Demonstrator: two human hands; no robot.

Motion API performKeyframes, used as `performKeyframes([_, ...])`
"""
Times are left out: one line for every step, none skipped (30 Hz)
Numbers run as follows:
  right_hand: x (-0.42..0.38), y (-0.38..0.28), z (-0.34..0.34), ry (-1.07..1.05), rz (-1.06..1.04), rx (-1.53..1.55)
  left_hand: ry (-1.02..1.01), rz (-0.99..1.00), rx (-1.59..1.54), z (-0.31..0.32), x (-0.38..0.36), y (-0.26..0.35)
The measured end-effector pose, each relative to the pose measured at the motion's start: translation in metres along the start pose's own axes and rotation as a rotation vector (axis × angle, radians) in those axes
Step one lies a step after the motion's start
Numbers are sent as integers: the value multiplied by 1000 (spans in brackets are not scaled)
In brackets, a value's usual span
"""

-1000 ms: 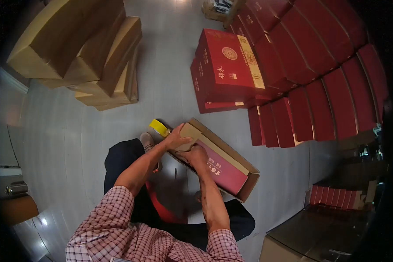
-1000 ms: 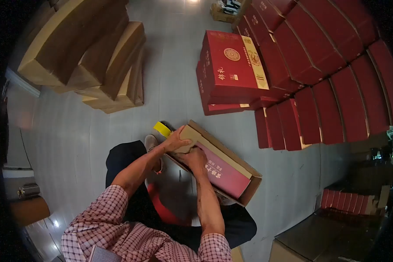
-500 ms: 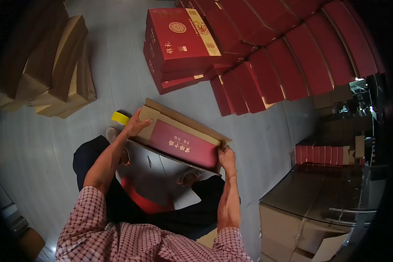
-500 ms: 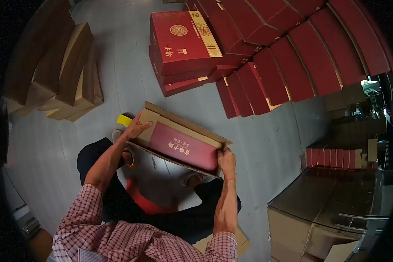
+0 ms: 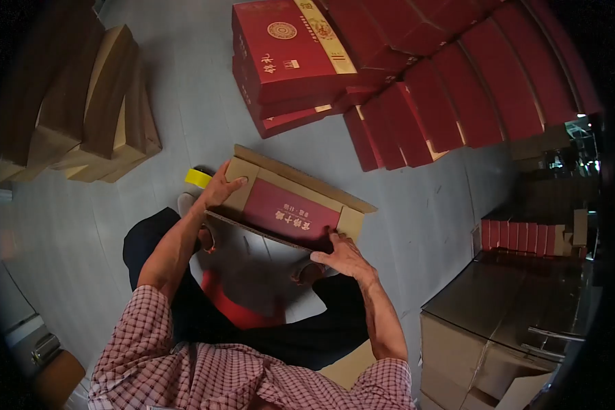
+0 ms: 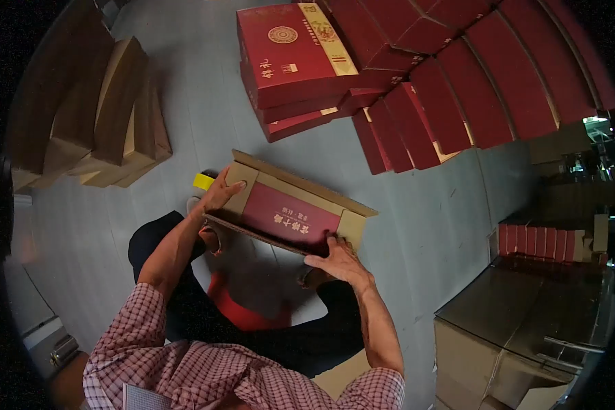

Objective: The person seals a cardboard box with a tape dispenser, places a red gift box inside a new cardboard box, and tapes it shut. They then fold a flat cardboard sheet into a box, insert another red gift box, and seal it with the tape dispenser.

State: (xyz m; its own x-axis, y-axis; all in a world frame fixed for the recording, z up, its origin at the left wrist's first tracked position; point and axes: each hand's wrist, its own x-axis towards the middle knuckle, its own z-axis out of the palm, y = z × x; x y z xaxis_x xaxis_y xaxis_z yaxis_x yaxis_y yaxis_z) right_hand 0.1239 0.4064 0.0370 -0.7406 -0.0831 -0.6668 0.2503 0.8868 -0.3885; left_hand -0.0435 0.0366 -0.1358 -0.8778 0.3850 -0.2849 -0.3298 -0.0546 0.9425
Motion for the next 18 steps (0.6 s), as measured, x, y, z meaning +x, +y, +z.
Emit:
performKeyframes([-2,-8,8,42,-7,-88,11,-7,-5,0,-3,1])
performKeyframes([-4,-13,14,88,-11,-175,18,-13,-11,3,-4,3])
performKeyframes([-3,-15,17,143,-20,-265,25,-9,-16,5,-4,6])
performKeyframes([-1,-12,17,194,-91,-287,58,18,-4,3,0,-4])
performKeyframes([1,-10,16,197,-66,-253,43,34,-15,0,5,-13])
performKeyframes([1,-11,15,194,-43,-216,32,45,-24,0,8,-17])
performKeyframes([3,-12,16,186,-27,-176,28,53,-27,-2,6,-17])
performKeyframes([6,-9,19,200,-35,-185,22,27,17,-2,3,-7])
performKeyframes([10,-4,19,217,-41,-195,14,1,59,-1,2,3])
performKeyframes([14,-5,16,210,4,-184,30,-16,4,-1,1,0])
performKeyframes([21,-2,14,224,52,-142,40,-25,-56,0,4,-6])
performKeyframes([28,-1,11,240,101,-106,17,52,-122,2,4,-6])
performKeyframes([31,-8,10,288,168,-95,44,2,-176,2,0,-6])
performKeyframes([37,-4,14,429,123,-94,67,-46,-230,3,-4,-6])
performKeyframes([42,-4,21,568,75,-91,94,-94,-284,3,-7,-2])
performKeyframes([45,-5,31,700,32,-79,48,-116,-351,-2,-9,3])
performKeyframes([50,-4,35,576,211,-45,3,-136,-421,-6,-8,7])
performKeyframes([53,0,41,650,187,-67,-51,-155,-496,-2,-7,14])
